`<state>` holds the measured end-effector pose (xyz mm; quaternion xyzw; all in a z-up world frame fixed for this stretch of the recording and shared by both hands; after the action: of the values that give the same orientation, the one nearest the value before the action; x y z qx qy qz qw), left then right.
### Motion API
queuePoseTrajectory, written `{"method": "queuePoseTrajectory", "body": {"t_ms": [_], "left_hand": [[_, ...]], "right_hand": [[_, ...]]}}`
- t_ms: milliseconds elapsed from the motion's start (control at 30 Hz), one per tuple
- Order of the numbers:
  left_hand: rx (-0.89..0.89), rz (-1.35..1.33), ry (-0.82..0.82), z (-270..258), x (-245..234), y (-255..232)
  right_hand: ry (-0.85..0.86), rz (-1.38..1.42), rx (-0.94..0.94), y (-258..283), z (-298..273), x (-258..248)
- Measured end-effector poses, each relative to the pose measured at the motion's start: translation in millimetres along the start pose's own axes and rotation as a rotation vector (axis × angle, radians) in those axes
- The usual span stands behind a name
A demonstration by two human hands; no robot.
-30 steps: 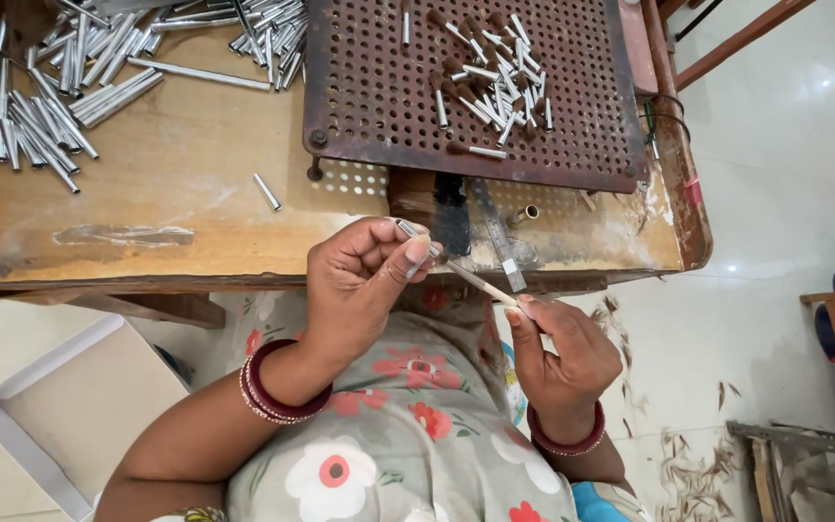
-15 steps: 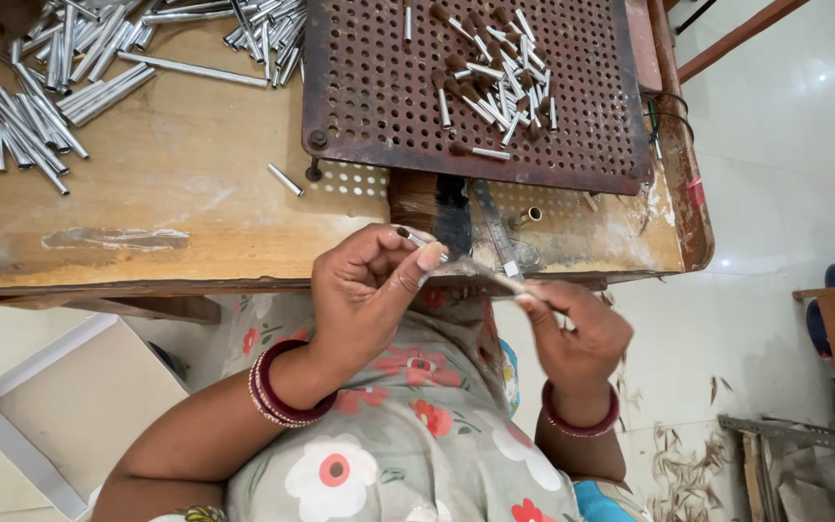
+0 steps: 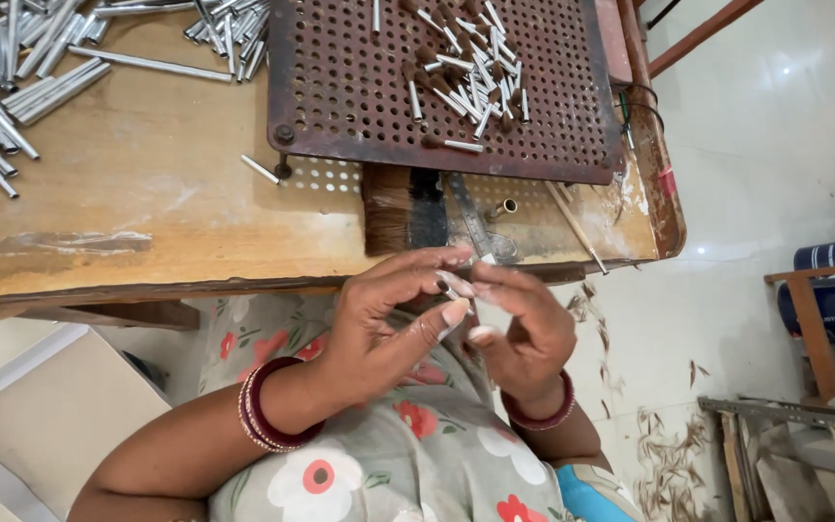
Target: The recorder applies a white paste or powder to the ends of small metal tubes and organizes them on a specialized workbench tray.
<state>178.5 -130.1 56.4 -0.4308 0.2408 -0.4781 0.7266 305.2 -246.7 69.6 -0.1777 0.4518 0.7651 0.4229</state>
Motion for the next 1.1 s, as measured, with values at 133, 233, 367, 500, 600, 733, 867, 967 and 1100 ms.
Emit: {"method": "queuePoseTrajectory", "body": {"t_ms": [133,233,367,500,600,733,867,967,1100], "left_hand": [[0.026,0.028,0.02,-0.5,5.6,1.3],[0.045,0.088,-0.026,-6.2,3.9,-3.0],[-0.132,-0.226,-0.049,-9.6,5.0,18.1],[-0.202,-0.242,-0.075,-9.6,4.8,18.0],[-0.17,-0.269,-0.088,-11.6,5.4,17.8],[-0.179,-0.307,-0.105,-13.4,7.3,21.3],[-0.119,-0.229,-0.142,-14.4,5.7,21.9],[-0.09,-0.234,-0.156,-16.3,5.3,28.6],[0.059,-0.079,-0.052,-3.3,5.6,13.7]], "right_hand": [[-0.012,0.105,-0.043,-2.4,-7.5,9.8],[-0.032,0.109,-0.043,-6.1,-10.1,10.9],[-0.027,0.136,-0.06,-0.2,-5.1,12.7],[-0.004,0.152,-0.089,5.0,-5.6,12.8],[-0.008,0.156,-0.112,3.6,-9.1,12.8],[-0.022,0.163,-0.132,-0.7,-15.7,13.0],[-0.026,0.187,-0.127,-4.8,-16.7,13.7],[-0.045,0.184,-0.121,-8.9,-18.8,16.1],[-0.051,0.038,-0.146,-5.6,-18.0,16.6]]}}
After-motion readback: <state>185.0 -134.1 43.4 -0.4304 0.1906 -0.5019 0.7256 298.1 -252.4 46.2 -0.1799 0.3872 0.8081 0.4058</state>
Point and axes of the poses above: each hand's wrist, its own z-axis towards the middle knuckle, its own x-axis out of the palm, y = z × x, the point moved 9 cm from there along z, towards the middle knuckle, and after that the axes turned 13 degrees about y, right-handed, at the moved point
